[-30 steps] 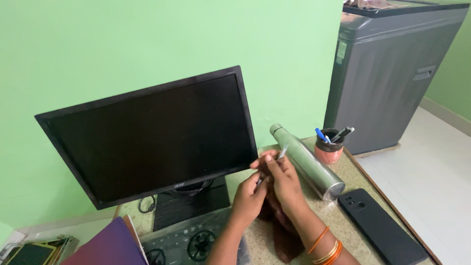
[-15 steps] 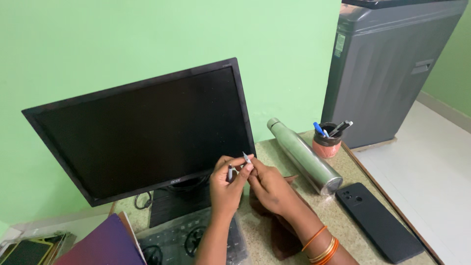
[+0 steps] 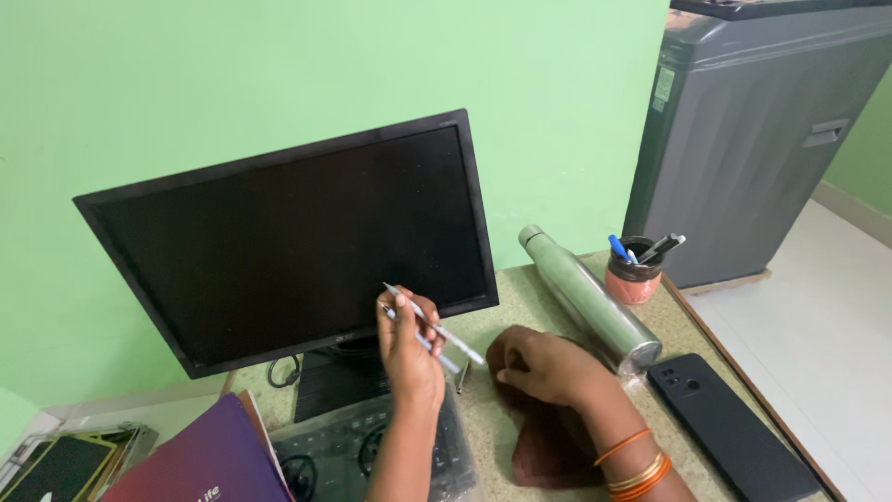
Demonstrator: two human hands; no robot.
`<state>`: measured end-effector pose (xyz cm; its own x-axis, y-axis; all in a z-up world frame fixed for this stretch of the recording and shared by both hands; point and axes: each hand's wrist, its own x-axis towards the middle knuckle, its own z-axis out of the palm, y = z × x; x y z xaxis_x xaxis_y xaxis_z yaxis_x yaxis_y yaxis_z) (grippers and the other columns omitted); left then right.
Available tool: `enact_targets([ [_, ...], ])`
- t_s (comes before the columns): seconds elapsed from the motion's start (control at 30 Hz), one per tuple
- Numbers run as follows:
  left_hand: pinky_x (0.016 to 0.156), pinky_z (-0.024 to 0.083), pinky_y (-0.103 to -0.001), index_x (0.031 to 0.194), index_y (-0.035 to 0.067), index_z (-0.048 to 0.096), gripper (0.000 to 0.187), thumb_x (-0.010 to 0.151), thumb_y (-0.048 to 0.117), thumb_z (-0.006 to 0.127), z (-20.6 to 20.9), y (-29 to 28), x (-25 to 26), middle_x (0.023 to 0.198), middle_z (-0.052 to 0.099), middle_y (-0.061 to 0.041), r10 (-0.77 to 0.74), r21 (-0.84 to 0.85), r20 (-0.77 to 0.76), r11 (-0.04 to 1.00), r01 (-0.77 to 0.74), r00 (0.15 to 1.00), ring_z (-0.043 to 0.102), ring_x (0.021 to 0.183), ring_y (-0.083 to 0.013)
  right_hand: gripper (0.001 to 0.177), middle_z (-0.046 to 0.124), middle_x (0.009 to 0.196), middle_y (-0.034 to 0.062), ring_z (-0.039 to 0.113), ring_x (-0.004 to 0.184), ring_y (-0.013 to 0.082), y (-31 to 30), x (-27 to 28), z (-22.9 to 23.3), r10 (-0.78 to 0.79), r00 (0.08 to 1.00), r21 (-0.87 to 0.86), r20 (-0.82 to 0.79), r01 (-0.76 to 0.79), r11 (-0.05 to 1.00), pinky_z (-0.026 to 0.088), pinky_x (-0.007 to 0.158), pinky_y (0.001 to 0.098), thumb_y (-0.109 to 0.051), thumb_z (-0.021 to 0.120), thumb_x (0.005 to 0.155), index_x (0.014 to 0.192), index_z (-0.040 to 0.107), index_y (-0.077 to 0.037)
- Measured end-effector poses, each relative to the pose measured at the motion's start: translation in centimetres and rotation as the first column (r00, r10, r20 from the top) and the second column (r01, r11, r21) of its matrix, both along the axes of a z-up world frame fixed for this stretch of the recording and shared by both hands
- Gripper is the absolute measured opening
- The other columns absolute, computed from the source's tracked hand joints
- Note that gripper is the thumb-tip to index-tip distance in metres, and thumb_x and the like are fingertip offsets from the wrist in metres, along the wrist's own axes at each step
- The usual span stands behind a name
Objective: The person wipes a desk surface, a stainless steel water bottle, and a computer monitor using a brown cloth. They also pick up and wipe several pens before placing them back in a holder.
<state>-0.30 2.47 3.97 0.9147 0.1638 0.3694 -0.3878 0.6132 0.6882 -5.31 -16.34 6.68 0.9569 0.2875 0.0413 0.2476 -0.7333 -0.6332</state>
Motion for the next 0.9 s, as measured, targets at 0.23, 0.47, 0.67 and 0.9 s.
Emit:
enact_targets([
  [0.23,0.087,0.048,-0.032,0.11,0.013,0.053,0.023,0.109,0.036,0.051,-1.4,-1.7,0.3,0.096,0.058,-0.006,-0.15,0.014,0.035,0.989,0.149,0.988,0.056,0.093,-0.0143,0.022,0.075,0.096,0.0089,0.072,0.079,0.0197,1.1,-0.1,1.9,-0.099,0.948,0.399,0.302,-0.031,0.916,0.055,0.069,0.0342,-0.019,0.069,0.091,0.109,0.074,-0.007],
  [0.47,0.09,0.051,-0.038,0.116,0.011,0.039,0.032,0.107,0.042,0.043,0.5,-2.3,-1.4,0.123,0.065,-0.016,-0.286,0.127,-0.016,0.95,0.285,0.958,0.061,0.1,-0.0187,0.028,0.074,0.079,0.0047,0.064,0.062,0.012,3.1,-0.3,1.6,-0.042,0.971,0.444,0.234,-0.068,0.894,0.052,0.057,0.0285,-0.017,0.08,0.079,0.103,0.077,-0.004],
  [0.67,0.1,0.051,-0.034,0.123,0.014,0.035,0.034,0.105,0.041,0.046,-0.2,-2.8,-1.3,0.13,0.063,-0.016,-0.361,0.345,0.044,0.881,0.325,0.932,0.065,0.114,-0.0195,0.02,0.075,0.073,0.0076,0.066,0.062,0.0093,1.7,0.9,-0.1,-0.075,0.979,0.464,0.188,-0.022,0.886,0.054,0.058,0.0263,-0.012,0.075,0.084,0.101,0.077,-0.001],
  [0.9,0.074,0.056,-0.027,0.121,0.004,0.07,0.036,0.103,0.032,0.058,-1.3,-1.9,0.2,0.101,0.076,-0.009,-0.271,0.521,-0.223,0.779,0.349,0.937,0.07,0.086,-0.0142,0.019,0.079,0.096,0.0062,0.068,0.08,0.01,-1.1,2.6,-0.6,-0.124,0.991,0.874,-0.057,0.109,0.473,0.059,0.074,0.0279,-0.017,0.064,0.096,0.109,0.068,-0.005],
])
